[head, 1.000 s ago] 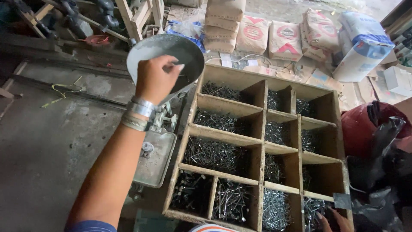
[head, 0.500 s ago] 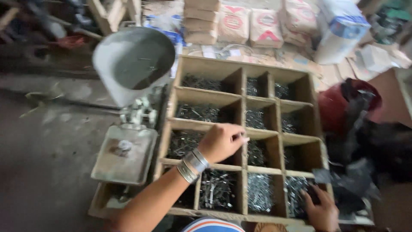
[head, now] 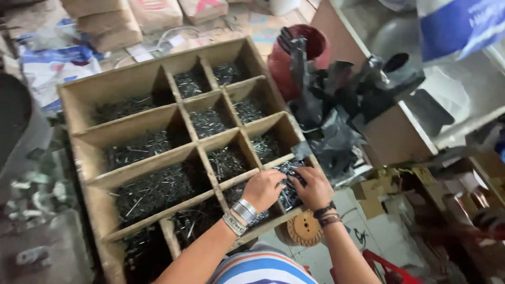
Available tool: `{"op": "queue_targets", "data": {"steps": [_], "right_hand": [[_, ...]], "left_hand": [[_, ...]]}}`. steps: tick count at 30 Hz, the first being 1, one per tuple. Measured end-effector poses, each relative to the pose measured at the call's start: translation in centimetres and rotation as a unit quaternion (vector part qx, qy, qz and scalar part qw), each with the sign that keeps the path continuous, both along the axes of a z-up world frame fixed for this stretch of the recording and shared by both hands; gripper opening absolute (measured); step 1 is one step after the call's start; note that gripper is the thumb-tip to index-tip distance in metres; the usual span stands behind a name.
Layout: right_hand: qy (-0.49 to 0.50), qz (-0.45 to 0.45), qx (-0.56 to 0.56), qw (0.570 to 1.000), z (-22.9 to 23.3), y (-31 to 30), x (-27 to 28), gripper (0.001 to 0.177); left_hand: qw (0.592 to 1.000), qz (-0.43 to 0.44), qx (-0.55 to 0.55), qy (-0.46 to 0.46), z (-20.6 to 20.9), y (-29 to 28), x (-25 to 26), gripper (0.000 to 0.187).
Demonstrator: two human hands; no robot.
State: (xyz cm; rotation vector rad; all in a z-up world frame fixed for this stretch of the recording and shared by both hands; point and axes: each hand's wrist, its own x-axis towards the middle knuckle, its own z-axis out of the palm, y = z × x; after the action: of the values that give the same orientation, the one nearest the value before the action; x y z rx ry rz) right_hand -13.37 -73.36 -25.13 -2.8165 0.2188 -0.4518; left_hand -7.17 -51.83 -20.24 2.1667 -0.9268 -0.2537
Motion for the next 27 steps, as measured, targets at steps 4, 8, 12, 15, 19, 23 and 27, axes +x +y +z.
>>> {"op": "queue_targets", "data": {"steps": [4, 8, 12, 15, 19, 23, 27], "right_hand": [[0.055, -0.009, 0.034, 0.998, 2.4, 0.5, -0.4, 0.031], [0.018, 0.047, 0.078, 0.996, 3.7, 0.2, -0.7, 0.021], [-0.035, 0.094, 0.105, 0.989, 3.6, -0.9, -1.2, 0.021], [-0.047, 0.116, 0.108, 0.986, 3.5, -1.2, -1.1, 0.023], [-0.044, 0.133, 0.122, 0.983, 3.1, -1.7, -0.8, 0.024], [-0.048, 0.139, 0.103, 0.984, 2.7, -1.7, -0.7, 0.023], [-0.032, 0.133, 0.077, 0.988, 2.8, -1.6, -0.5, 0.023]], "left_hand": [[0.998, -0.019, 0.032, -0.058, -3.9, -2.9, -0.3, 0.027], [0.986, 0.01, 0.093, -0.141, -4.9, -4.7, 0.1, 0.023], [0.984, 0.014, 0.073, -0.163, -3.0, -5.8, 0.5, 0.019], [0.985, 0.029, 0.064, -0.156, -2.2, -6.0, 0.3, 0.016], [0.984, 0.04, 0.063, -0.16, -2.7, -6.1, 0.4, 0.013], [0.987, 0.029, 0.05, -0.148, -3.1, -5.9, 0.6, 0.016], [0.986, 0.009, 0.059, -0.156, -5.0, -5.9, 1.0, 0.02]]}}
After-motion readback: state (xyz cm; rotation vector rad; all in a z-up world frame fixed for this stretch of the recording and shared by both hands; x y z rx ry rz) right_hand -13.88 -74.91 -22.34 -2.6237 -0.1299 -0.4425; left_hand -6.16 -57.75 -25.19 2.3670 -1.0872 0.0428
